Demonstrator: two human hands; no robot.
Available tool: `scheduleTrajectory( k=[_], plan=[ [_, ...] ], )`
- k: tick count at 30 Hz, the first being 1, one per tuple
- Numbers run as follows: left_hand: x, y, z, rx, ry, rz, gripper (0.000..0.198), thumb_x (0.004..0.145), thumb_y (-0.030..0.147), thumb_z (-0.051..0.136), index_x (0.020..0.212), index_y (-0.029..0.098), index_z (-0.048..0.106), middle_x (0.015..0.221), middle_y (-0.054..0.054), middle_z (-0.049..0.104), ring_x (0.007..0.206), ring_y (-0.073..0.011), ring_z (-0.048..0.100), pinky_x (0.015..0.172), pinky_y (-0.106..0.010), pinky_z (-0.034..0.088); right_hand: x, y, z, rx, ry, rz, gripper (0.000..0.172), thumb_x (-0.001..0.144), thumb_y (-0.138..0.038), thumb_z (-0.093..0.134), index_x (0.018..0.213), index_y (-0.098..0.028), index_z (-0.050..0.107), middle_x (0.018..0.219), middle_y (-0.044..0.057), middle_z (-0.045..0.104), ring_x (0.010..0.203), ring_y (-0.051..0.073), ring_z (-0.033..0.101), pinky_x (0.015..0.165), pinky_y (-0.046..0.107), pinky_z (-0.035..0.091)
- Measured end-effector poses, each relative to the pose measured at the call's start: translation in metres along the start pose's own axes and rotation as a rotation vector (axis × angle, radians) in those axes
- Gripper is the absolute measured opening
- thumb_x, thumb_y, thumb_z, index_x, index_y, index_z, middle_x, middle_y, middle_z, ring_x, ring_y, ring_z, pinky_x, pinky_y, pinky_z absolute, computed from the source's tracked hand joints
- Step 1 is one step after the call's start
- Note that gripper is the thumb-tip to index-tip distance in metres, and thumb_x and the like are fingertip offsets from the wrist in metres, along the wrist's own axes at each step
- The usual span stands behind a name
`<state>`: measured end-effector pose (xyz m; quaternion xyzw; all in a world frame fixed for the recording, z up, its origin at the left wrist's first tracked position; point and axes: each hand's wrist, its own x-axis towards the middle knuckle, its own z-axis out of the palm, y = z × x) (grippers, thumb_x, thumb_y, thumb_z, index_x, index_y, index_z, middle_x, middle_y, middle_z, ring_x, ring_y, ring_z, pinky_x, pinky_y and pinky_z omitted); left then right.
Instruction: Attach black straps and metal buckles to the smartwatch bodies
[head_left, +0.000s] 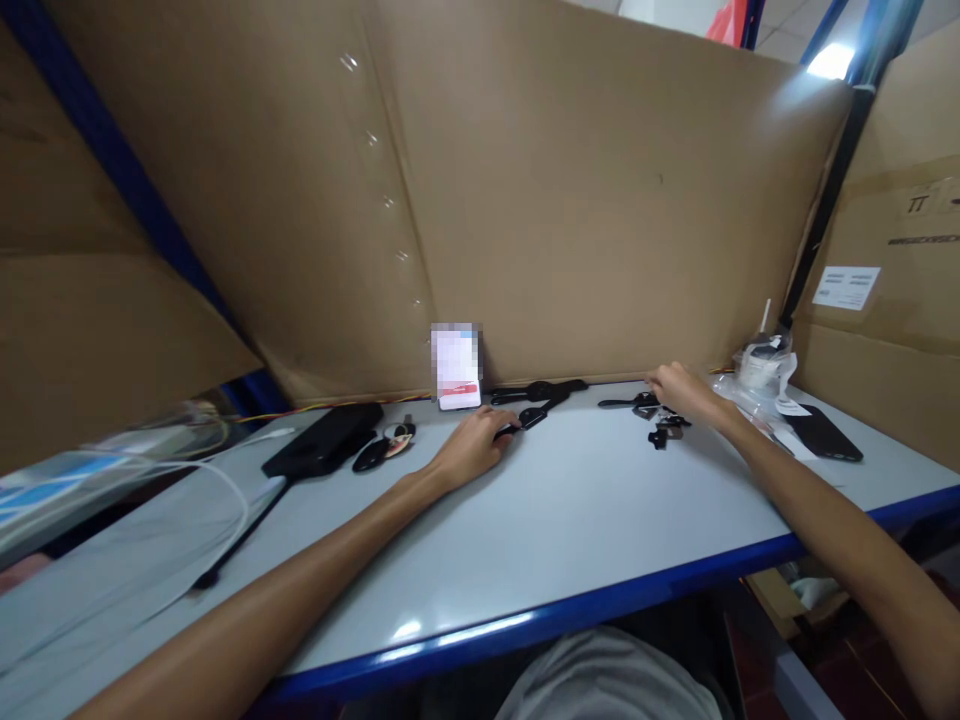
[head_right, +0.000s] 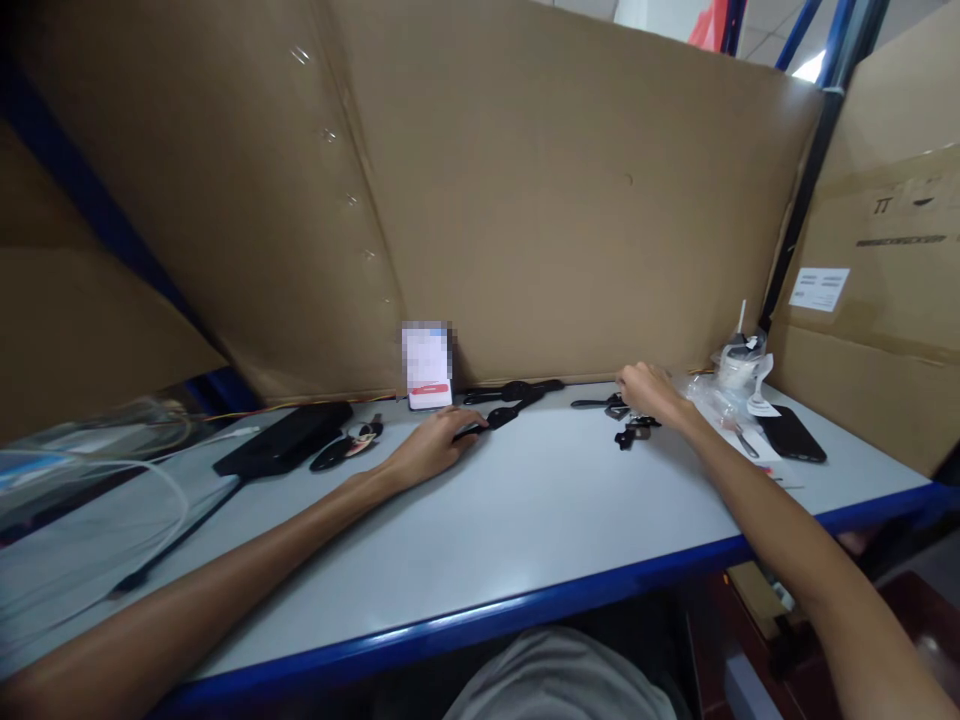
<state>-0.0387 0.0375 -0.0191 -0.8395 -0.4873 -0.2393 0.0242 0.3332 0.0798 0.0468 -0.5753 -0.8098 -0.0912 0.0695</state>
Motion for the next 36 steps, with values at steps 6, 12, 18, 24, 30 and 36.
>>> scheduleTrajectory(
  k=[6,12,18,24,30,36],
  plan=[
    [-0.001,0.002,-0.003,0.008,-0.002,0.0,0.036,0.078,0.013,0.047,0.104,0.018,0.07,0.106,-0.009,0.074,0.105,-0.0295,0.062,0.091,-0.041,0.05,-0.01,-0.02,-0.002,0.03,-0.14,-0.136,0.028,0.089,-0.018,0.05,0.092,-0.017,0.077,0.093,0.011,0.075,0.083,0.02,0.068,0.067,0.023,0.039],
    [-0.002,0.006,-0.005,0.025,-0.025,-0.015,0.033,0.079,0.012,0.047,0.103,0.018,0.069,0.103,-0.009,0.073,0.103,-0.0284,0.061,0.09,-0.041,0.049,-0.015,-0.041,0.006,0.204,-0.115,-0.259,0.025,0.086,-0.014,0.053,0.09,-0.02,0.076,0.092,0.007,0.076,0.086,0.019,0.067,0.072,0.024,0.041],
    [-0.002,0.009,-0.002,-0.008,0.025,-0.074,0.033,0.091,0.035,0.051,0.114,0.018,0.066,0.101,-0.01,0.07,0.099,-0.0275,0.061,0.086,-0.04,0.049,-0.029,-0.071,-0.002,0.463,-0.156,-0.462,0.024,0.085,-0.015,0.055,0.096,-0.021,0.076,0.086,0.004,0.076,0.078,0.018,0.066,0.072,0.026,0.044],
    [0.001,0.011,0.004,0.147,-0.021,-0.123,0.035,0.094,0.039,0.048,0.109,0.016,0.07,0.101,-0.014,0.066,0.098,-0.029,0.06,0.087,-0.04,0.048,-0.04,-0.082,-0.006,0.288,-0.178,-0.418,0.039,0.082,-0.048,0.069,0.106,-0.018,0.074,0.103,0.012,0.071,0.091,0.026,0.063,0.071,0.03,0.043],
    [0.003,0.01,0.004,0.152,-0.046,-0.131,0.029,0.091,0.026,0.051,0.111,0.018,0.07,0.102,-0.012,0.066,0.097,-0.0268,0.062,0.085,-0.036,0.049,-0.045,-0.079,-0.008,0.267,-0.235,-0.559,0.037,0.081,-0.045,0.071,0.109,-0.021,0.072,0.105,0.01,0.066,0.091,0.023,0.06,0.073,0.029,0.041],
    [0.0,0.016,-0.004,0.071,-0.057,-0.054,0.029,0.087,0.02,0.051,0.106,0.019,0.073,0.097,-0.011,0.068,0.095,-0.0263,0.063,0.084,-0.036,0.049,-0.041,-0.08,-0.005,0.32,-0.246,-0.506,0.028,0.077,-0.038,0.074,0.096,-0.018,0.071,0.095,0.008,0.065,0.084,0.02,0.058,0.069,0.028,0.039]
  ],
)
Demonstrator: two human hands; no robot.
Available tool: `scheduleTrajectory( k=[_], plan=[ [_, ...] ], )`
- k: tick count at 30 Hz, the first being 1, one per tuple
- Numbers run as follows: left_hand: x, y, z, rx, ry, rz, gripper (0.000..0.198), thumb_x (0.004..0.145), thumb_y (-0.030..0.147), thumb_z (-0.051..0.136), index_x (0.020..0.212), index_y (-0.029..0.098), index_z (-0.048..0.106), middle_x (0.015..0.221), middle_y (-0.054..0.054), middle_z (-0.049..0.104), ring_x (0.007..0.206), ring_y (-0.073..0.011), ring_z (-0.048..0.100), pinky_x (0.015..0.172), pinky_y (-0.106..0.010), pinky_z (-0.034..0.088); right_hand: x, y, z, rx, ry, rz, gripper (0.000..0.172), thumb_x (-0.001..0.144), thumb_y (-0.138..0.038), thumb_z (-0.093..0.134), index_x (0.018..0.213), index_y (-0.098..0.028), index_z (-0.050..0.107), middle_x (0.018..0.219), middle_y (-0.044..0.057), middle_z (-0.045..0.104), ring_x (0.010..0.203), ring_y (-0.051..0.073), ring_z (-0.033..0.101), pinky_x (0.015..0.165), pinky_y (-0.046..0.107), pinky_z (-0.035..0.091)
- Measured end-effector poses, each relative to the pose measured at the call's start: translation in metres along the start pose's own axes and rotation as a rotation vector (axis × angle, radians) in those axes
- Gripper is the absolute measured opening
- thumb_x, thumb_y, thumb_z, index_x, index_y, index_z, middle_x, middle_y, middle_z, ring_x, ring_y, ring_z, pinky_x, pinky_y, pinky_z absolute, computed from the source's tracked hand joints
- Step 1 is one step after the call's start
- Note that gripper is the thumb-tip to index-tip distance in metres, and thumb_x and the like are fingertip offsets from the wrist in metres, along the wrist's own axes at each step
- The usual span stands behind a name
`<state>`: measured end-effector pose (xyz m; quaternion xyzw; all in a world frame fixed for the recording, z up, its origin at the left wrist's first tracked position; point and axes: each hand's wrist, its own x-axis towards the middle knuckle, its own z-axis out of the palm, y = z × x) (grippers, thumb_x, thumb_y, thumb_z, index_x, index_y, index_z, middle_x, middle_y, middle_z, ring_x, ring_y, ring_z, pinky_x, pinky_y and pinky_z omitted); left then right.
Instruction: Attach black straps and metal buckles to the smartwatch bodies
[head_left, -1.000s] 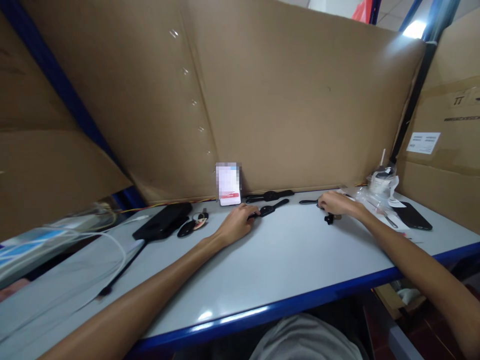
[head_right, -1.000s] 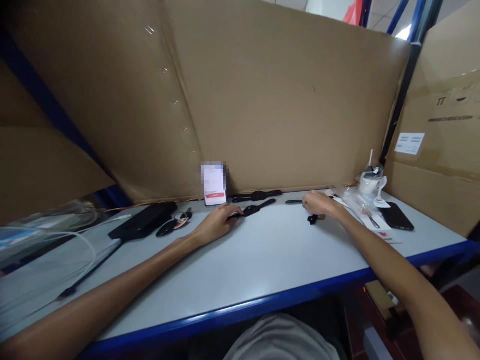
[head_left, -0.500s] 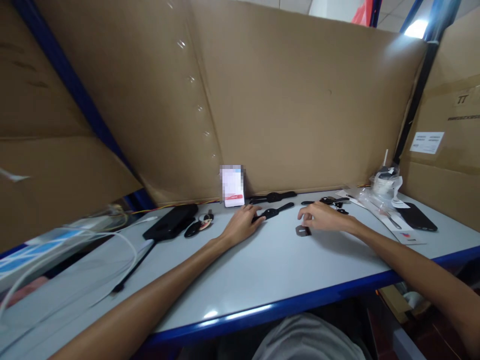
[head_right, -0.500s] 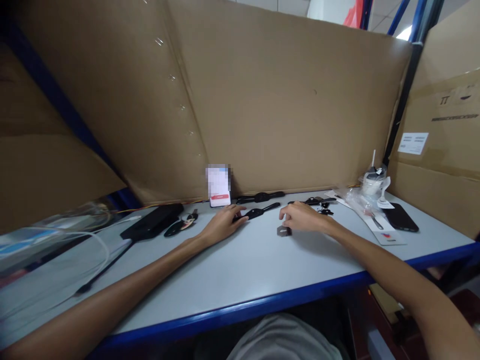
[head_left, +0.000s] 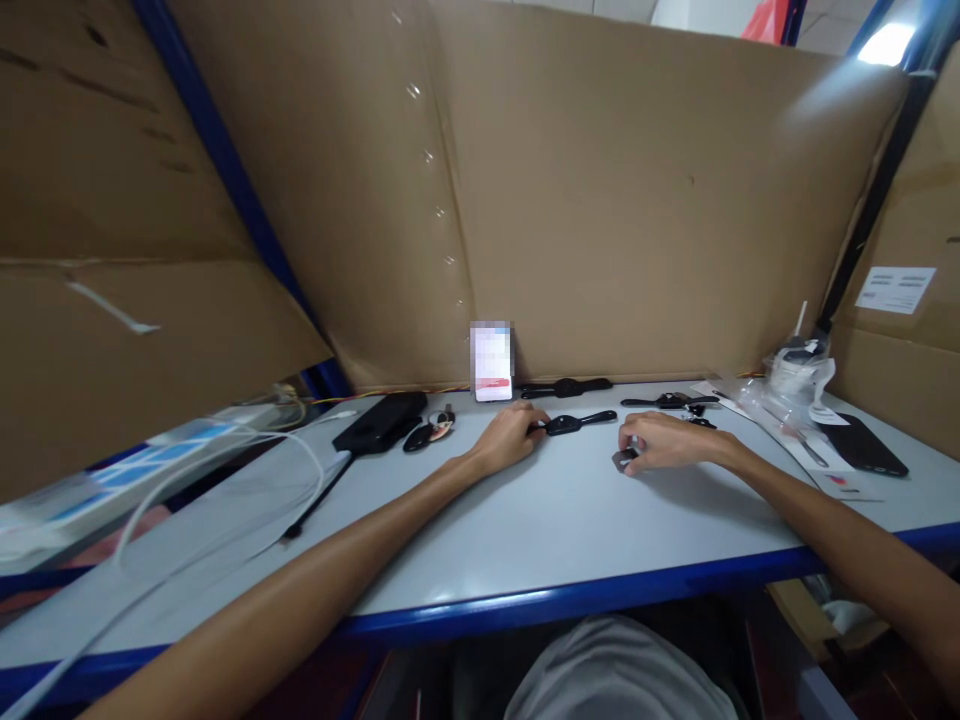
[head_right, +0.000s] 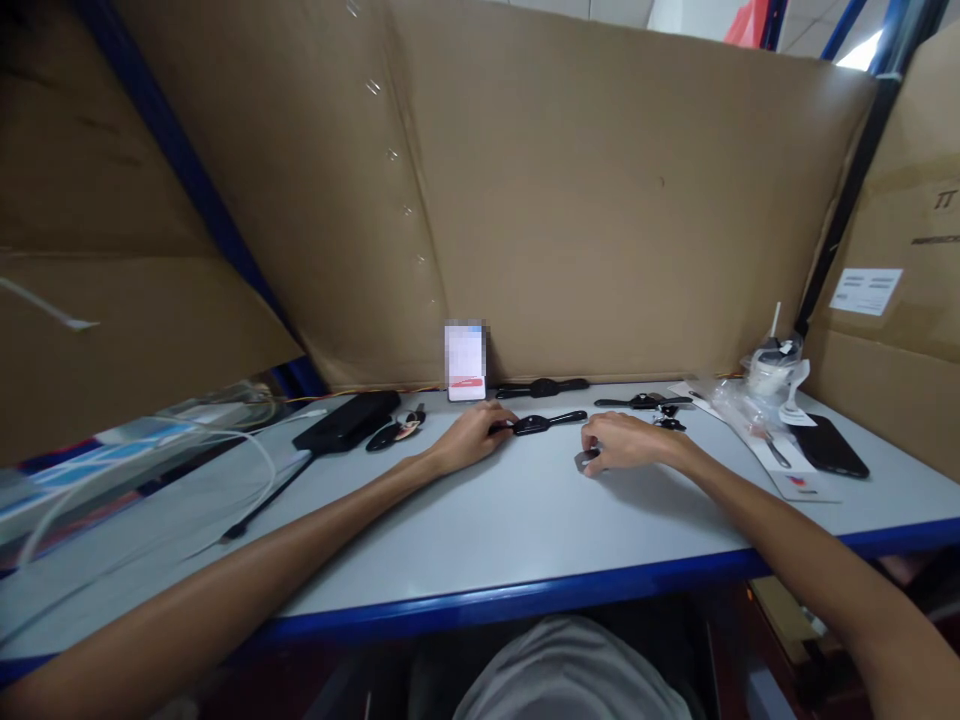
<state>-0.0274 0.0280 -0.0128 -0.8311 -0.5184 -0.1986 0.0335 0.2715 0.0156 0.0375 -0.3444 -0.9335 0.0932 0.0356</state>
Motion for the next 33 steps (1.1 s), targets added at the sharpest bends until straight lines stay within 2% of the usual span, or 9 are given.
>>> scheduleTrajectory(
  k=[4,7,12,17,21,23,26,29,33],
  plan=[
    [-0.005,0.012,-0.007,-0.052,-0.018,0.069,0.03,0.084,0.016,0.052,0.103,0.019,0.074,0.093,-0.01,0.068,0.092,-0.0255,0.062,0.082,-0.035,0.048,0.002,0.002,0.0,0.031,-0.004,0.042,0.03,0.072,-0.04,0.078,0.088,-0.017,0.066,0.088,0.006,0.064,0.083,0.02,0.056,0.065,0.027,0.037],
    [-0.009,0.023,-0.01,-0.09,-0.045,0.101,0.029,0.084,0.017,0.052,0.102,0.02,0.074,0.09,-0.008,0.068,0.088,-0.024,0.062,0.08,-0.034,0.048,0.002,0.001,0.001,0.078,0.01,0.07,0.036,0.068,-0.039,0.082,0.089,-0.019,0.061,0.08,0.002,0.062,0.073,0.017,0.053,0.059,0.025,0.032],
    [-0.014,0.035,-0.01,-0.116,-0.076,0.185,0.028,0.088,0.02,0.052,0.108,0.02,0.073,0.092,-0.008,0.067,0.091,-0.0234,0.061,0.082,-0.034,0.049,0.004,-0.002,0.001,0.307,0.025,0.053,0.03,0.07,-0.02,0.075,0.094,-0.019,0.058,0.061,-0.007,0.055,0.057,0.011,0.045,0.054,0.023,0.028],
    [-0.018,0.046,-0.011,-0.163,-0.106,0.231,0.028,0.09,0.021,0.052,0.11,0.02,0.072,0.097,-0.009,0.067,0.091,-0.0224,0.062,0.084,-0.035,0.049,0.01,0.002,0.002,0.599,0.144,0.082,0.03,0.074,-0.019,0.069,0.103,-0.016,0.063,0.064,-0.004,0.063,0.059,0.012,0.054,0.057,0.023,0.037],
    [-0.019,0.052,-0.012,-0.187,-0.111,0.233,0.027,0.09,0.021,0.053,0.11,0.02,0.072,0.096,-0.008,0.067,0.088,-0.0209,0.062,0.082,-0.033,0.049,0.016,0.007,0.008,0.776,0.188,0.094,0.019,0.077,-0.029,0.069,0.09,-0.014,0.067,0.07,0.002,0.069,0.06,0.014,0.06,0.056,0.024,0.042],
    [-0.019,0.053,-0.012,-0.18,-0.109,0.238,0.027,0.09,0.021,0.053,0.11,0.02,0.072,0.096,-0.009,0.067,0.087,-0.0209,0.062,0.081,-0.033,0.049,0.018,0.008,0.012,0.822,0.209,0.102,0.017,0.078,-0.029,0.069,0.085,-0.014,0.065,0.068,0.002,0.068,0.058,0.013,0.061,0.053,0.024,0.043],
    [-0.019,0.052,-0.013,-0.178,-0.113,0.247,0.027,0.091,0.023,0.053,0.111,0.021,0.072,0.097,-0.009,0.067,0.089,-0.0215,0.062,0.083,-0.034,0.05,0.021,0.007,0.017,0.881,0.247,0.169,0.014,0.081,-0.025,0.065,0.088,-0.017,0.056,0.062,-0.001,0.065,0.052,0.013,0.062,0.047,0.021,0.042],
    [-0.019,0.051,-0.013,-0.179,-0.121,0.255,0.028,0.093,0.024,0.052,0.112,0.021,0.072,0.099,-0.009,0.066,0.092,-0.0222,0.063,0.086,-0.035,0.05,0.022,0.005,0.02,0.971,0.232,0.225,0.016,0.083,-0.021,0.063,0.09,-0.019,0.05,0.062,-0.002,0.065,0.05,0.013,0.063,0.046,0.02,0.043],
    [-0.019,0.05,-0.013,-0.168,-0.126,0.258,0.029,0.093,0.022,0.05,0.114,0.02,0.071,0.101,-0.01,0.066,0.093,-0.0222,0.064,0.086,-0.035,0.05,0.021,0.004,0.02,1.067,0.168,0.236,0.026,0.073,-0.013,0.069,0.089,-0.019,0.049,0.064,-0.003,0.066,0.053,0.013,0.064,0.05,0.022,0.046]
  ],
)
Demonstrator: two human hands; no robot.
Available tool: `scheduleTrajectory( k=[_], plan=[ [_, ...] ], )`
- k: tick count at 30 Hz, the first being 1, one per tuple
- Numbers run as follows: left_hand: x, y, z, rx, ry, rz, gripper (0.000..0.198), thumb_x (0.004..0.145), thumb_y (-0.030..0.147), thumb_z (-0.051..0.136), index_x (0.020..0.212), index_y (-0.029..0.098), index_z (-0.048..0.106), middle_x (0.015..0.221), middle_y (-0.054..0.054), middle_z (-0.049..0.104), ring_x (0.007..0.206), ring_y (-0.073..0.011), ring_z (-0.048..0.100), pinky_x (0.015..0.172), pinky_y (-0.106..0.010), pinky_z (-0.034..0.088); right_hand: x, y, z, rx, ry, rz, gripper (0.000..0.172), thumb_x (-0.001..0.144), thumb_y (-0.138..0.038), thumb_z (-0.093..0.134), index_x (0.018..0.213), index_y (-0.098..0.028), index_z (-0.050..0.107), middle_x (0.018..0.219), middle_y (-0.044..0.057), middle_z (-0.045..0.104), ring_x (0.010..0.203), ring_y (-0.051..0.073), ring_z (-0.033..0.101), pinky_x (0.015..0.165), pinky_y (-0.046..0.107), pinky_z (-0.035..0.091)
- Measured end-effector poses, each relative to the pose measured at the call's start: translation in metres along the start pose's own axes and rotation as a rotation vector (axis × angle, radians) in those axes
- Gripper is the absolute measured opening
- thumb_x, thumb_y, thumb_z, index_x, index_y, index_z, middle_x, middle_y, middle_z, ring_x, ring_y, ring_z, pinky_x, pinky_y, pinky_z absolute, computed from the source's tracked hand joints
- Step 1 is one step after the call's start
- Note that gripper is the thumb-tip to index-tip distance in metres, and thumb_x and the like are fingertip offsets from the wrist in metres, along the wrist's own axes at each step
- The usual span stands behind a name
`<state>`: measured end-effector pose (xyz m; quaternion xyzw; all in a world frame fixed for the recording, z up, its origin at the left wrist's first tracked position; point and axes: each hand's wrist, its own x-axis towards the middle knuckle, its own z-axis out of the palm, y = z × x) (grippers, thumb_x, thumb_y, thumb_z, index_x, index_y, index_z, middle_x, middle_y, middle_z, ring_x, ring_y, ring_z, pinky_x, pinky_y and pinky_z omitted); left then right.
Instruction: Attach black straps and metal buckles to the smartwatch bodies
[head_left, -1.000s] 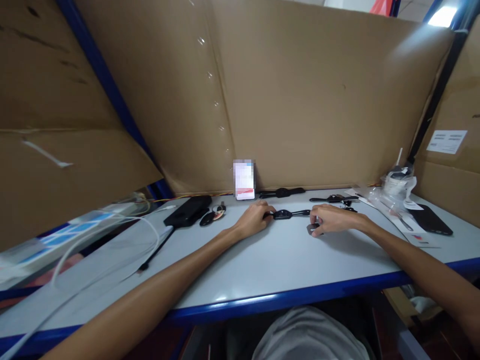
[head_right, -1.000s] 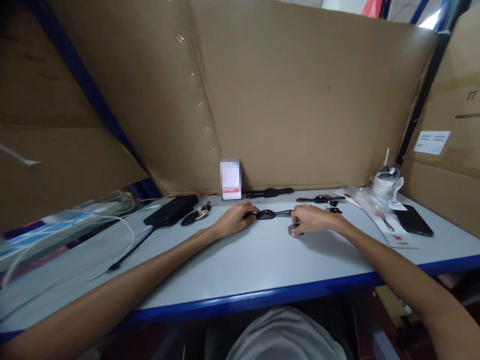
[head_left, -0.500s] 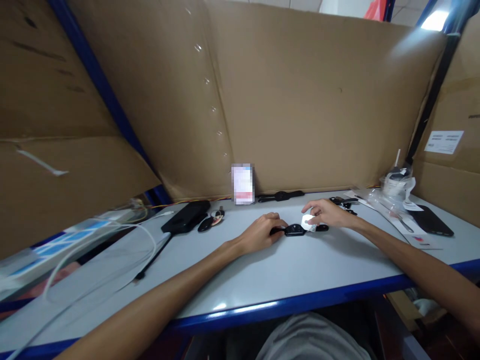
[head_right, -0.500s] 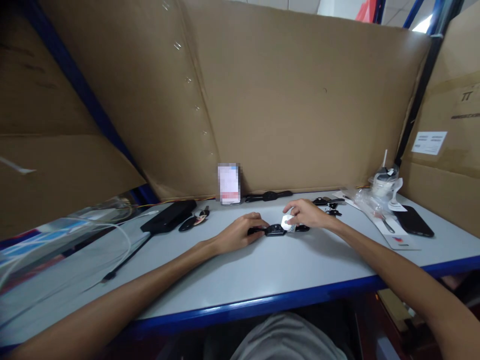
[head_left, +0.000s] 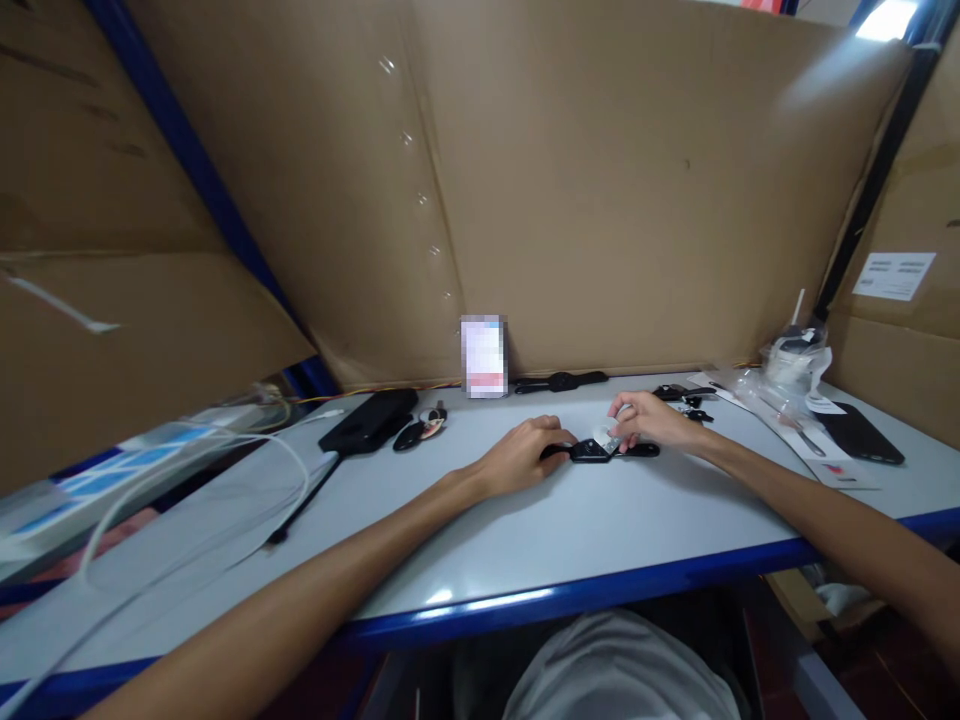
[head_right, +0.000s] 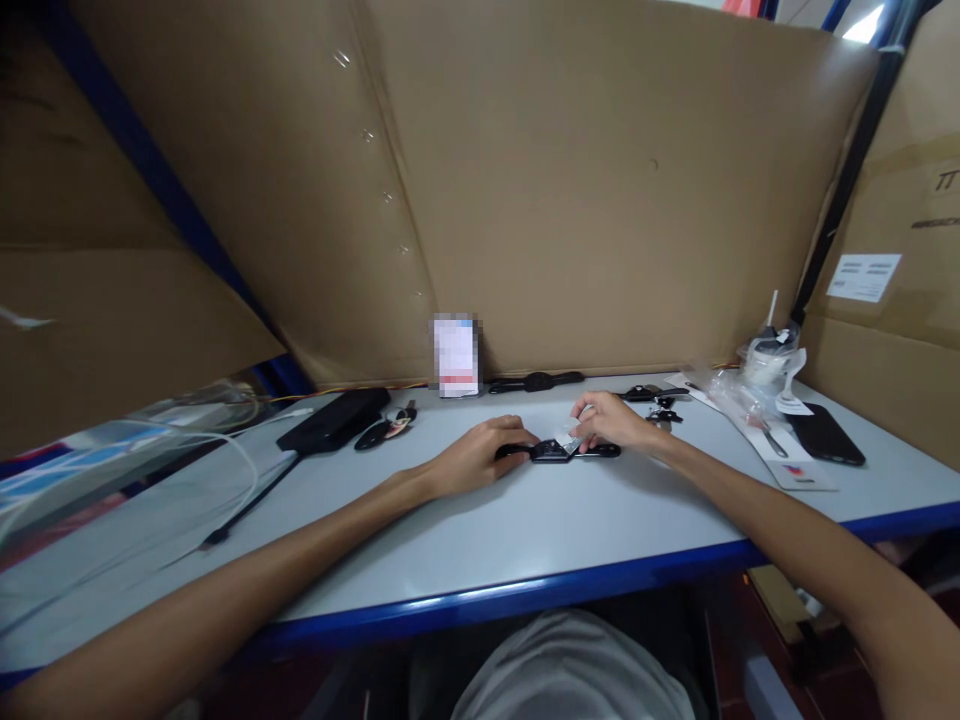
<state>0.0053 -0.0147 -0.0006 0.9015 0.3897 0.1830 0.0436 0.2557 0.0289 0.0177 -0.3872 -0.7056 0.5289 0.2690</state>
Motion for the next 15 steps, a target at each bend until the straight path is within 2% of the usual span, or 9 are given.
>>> scheduleTrajectory(
  k=[6,11,15],
  plan=[
    [-0.001,-0.001,0.001,0.015,0.001,0.007,0.028,0.094,0.022,0.05,0.114,0.02,0.07,0.101,-0.009,0.065,0.092,-0.0217,0.064,0.085,-0.034,0.05,0.003,0.004,-0.001,-0.033,-0.009,-0.027,0.025,0.066,-0.011,0.07,0.087,-0.017,0.057,0.062,-0.003,0.064,0.055,0.012,0.059,0.054,0.023,0.044],
    [0.0,0.0,0.001,0.021,0.003,0.006,0.028,0.093,0.02,0.051,0.112,0.019,0.071,0.099,-0.01,0.065,0.09,-0.0216,0.063,0.084,-0.034,0.049,0.01,0.005,0.006,-0.127,0.136,-0.123,0.018,0.076,-0.017,0.063,0.095,-0.016,0.064,0.068,-0.001,0.061,0.06,0.012,0.055,0.055,0.023,0.042],
    [0.001,0.001,0.003,0.016,0.013,0.023,0.027,0.093,0.019,0.052,0.112,0.019,0.071,0.099,-0.009,0.065,0.091,-0.0214,0.063,0.084,-0.033,0.049,0.012,0.006,0.015,-0.093,0.159,-0.119,0.024,0.081,-0.017,0.057,0.105,-0.018,0.057,0.081,0.001,0.063,0.05,0.009,0.053,0.042,0.021,0.038]
  ],
)
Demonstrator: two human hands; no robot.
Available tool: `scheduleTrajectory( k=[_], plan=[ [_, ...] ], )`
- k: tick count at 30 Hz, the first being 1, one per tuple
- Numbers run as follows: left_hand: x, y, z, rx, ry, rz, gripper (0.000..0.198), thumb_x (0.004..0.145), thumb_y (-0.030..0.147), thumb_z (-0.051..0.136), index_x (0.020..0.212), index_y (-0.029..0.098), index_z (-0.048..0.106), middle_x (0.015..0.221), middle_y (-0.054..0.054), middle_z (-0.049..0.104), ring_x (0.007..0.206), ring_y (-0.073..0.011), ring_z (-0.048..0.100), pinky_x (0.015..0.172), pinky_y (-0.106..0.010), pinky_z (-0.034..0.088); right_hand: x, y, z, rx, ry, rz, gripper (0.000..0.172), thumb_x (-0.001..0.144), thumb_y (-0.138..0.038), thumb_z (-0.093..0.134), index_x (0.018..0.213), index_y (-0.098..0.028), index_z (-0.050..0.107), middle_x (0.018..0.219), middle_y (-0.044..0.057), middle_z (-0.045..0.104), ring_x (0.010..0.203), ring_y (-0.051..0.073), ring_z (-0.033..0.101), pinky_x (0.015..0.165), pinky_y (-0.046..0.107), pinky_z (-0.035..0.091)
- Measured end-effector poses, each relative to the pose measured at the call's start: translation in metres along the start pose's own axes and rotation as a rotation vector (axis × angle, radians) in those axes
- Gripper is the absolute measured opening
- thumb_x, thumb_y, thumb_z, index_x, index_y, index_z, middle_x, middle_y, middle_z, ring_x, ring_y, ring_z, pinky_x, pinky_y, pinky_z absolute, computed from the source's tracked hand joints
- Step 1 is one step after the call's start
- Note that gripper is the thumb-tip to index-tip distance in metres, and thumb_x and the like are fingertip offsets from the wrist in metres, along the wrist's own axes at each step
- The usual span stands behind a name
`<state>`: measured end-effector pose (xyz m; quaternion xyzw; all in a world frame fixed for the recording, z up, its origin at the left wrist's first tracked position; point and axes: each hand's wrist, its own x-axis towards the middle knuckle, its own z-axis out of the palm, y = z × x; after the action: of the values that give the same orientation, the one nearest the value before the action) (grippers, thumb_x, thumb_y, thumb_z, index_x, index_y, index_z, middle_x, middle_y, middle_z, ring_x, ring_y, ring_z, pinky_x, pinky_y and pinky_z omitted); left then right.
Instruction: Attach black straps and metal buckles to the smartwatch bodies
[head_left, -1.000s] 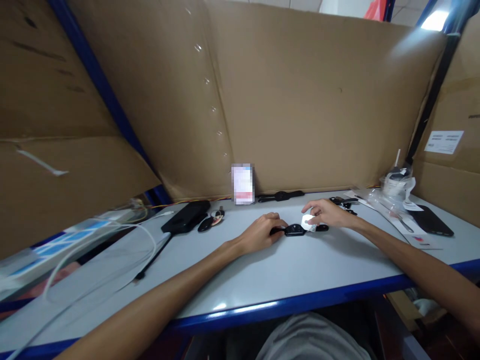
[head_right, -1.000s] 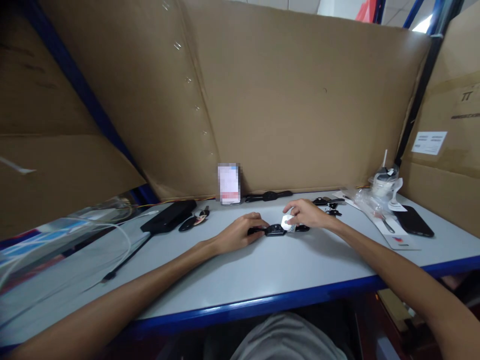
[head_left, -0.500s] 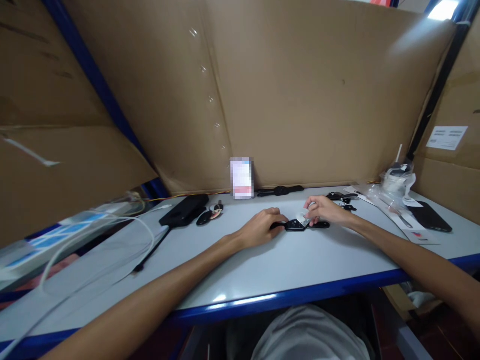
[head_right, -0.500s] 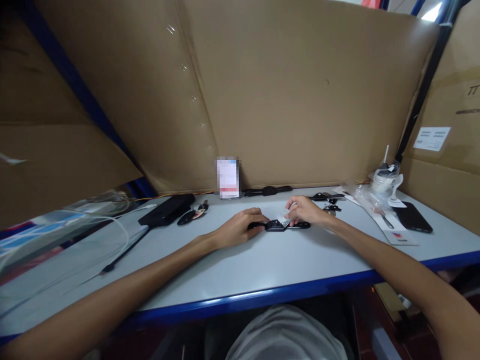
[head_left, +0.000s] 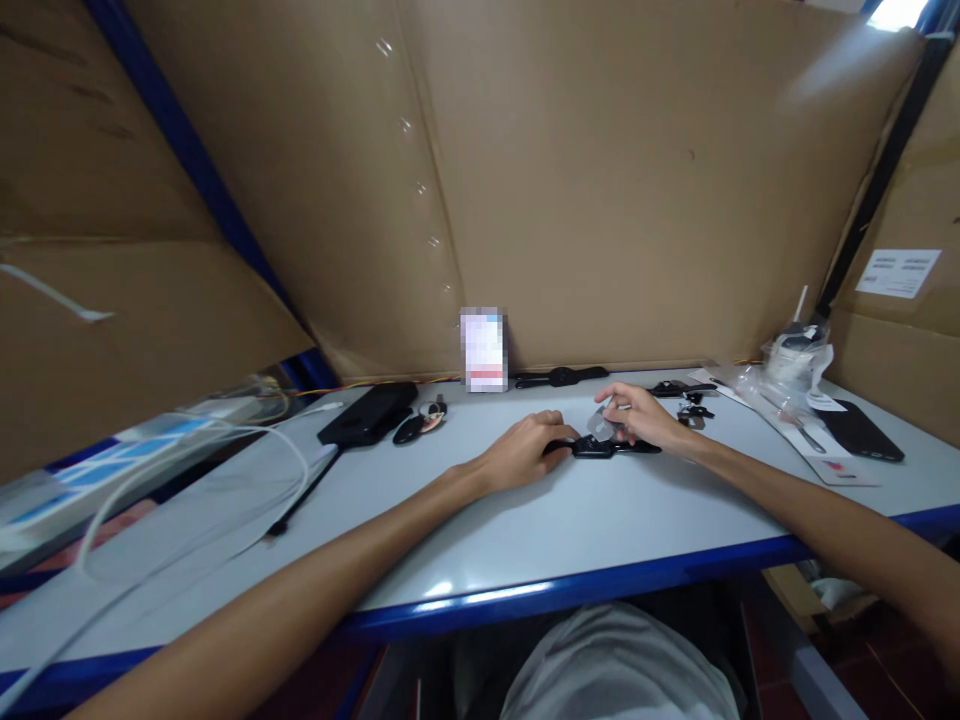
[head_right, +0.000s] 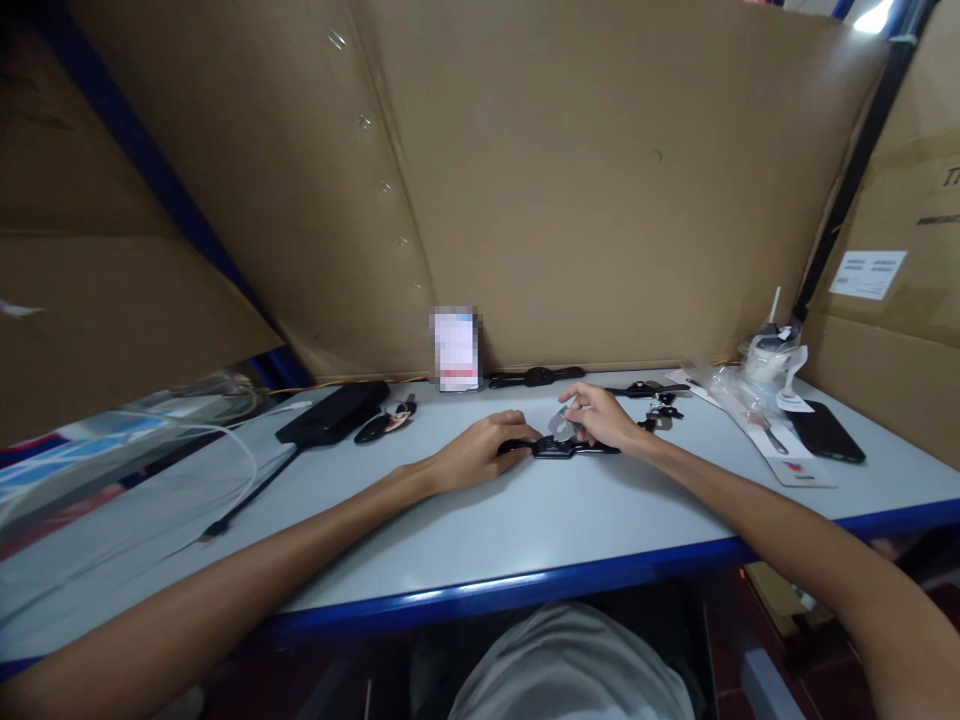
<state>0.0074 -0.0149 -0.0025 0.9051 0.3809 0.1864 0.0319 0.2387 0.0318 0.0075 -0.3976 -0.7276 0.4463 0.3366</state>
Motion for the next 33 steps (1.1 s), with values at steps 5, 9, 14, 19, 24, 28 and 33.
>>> scheduleTrajectory(
  k=[5,9,14,19,24,28,33],
  plan=[
    [0.001,0.002,0.001,0.015,0.006,-0.005,0.027,0.091,0.018,0.054,0.113,0.019,0.07,0.099,-0.009,0.065,0.092,-0.0222,0.063,0.086,-0.034,0.049,0.001,0.004,0.006,0.018,-0.022,0.021,0.03,0.076,-0.01,0.061,0.105,-0.017,0.059,0.074,-0.003,0.058,0.045,0.007,0.051,0.038,0.019,0.034],
    [0.001,0.0,0.002,0.021,0.0,0.001,0.027,0.092,0.018,0.054,0.113,0.019,0.07,0.101,-0.009,0.065,0.093,-0.0224,0.063,0.086,-0.034,0.049,0.002,0.006,0.005,0.009,-0.021,0.001,0.031,0.071,-0.005,0.064,0.1,-0.016,0.065,0.073,-0.004,0.058,0.047,0.006,0.053,0.043,0.018,0.038],
    [0.001,-0.007,0.004,0.006,0.0,-0.018,0.026,0.091,0.019,0.054,0.112,0.019,0.069,0.101,-0.009,0.065,0.089,-0.0212,0.063,0.082,-0.032,0.048,0.001,0.002,-0.006,0.007,0.078,-0.073,0.019,0.072,-0.011,0.066,0.09,-0.017,0.062,0.071,-0.003,0.06,0.052,0.01,0.059,0.045,0.02,0.045],
    [0.001,-0.012,0.004,0.022,0.011,-0.056,0.022,0.09,0.018,0.054,0.108,0.017,0.067,0.098,-0.008,0.065,0.086,-0.0211,0.061,0.077,-0.031,0.046,0.002,0.0,-0.014,0.059,0.153,-0.089,0.018,0.071,-0.013,0.069,0.084,-0.018,0.058,0.065,-0.002,0.063,0.061,0.012,0.061,0.052,0.021,0.05],
    [0.0,-0.01,0.003,-0.006,0.015,-0.064,0.021,0.09,0.018,0.054,0.106,0.018,0.067,0.096,-0.007,0.065,0.083,-0.0208,0.061,0.075,-0.031,0.045,0.005,0.007,-0.008,0.086,0.16,0.012,0.022,0.071,-0.01,0.07,0.093,-0.015,0.07,0.066,0.0,0.064,0.063,0.013,0.061,0.052,0.02,0.05],
    [0.001,-0.007,0.002,-0.076,0.026,-0.064,0.022,0.09,0.016,0.054,0.107,0.02,0.068,0.095,-0.007,0.064,0.088,-0.0212,0.061,0.078,-0.031,0.046,0.005,0.011,-0.004,0.103,0.169,0.023,0.014,0.072,-0.011,0.069,0.086,-0.015,0.07,0.071,0.001,0.066,0.063,0.012,0.06,0.055,0.022,0.051],
    [0.001,-0.002,0.001,-0.066,0.05,-0.063,0.022,0.09,0.016,0.053,0.107,0.02,0.066,0.098,-0.008,0.063,0.094,-0.0233,0.059,0.082,-0.034,0.046,0.003,0.012,-0.001,0.111,0.136,-0.002,0.013,0.073,-0.014,0.068,0.086,-0.017,0.067,0.071,0.0,0.062,0.065,0.013,0.058,0.053,0.022,0.052]
  ],
)
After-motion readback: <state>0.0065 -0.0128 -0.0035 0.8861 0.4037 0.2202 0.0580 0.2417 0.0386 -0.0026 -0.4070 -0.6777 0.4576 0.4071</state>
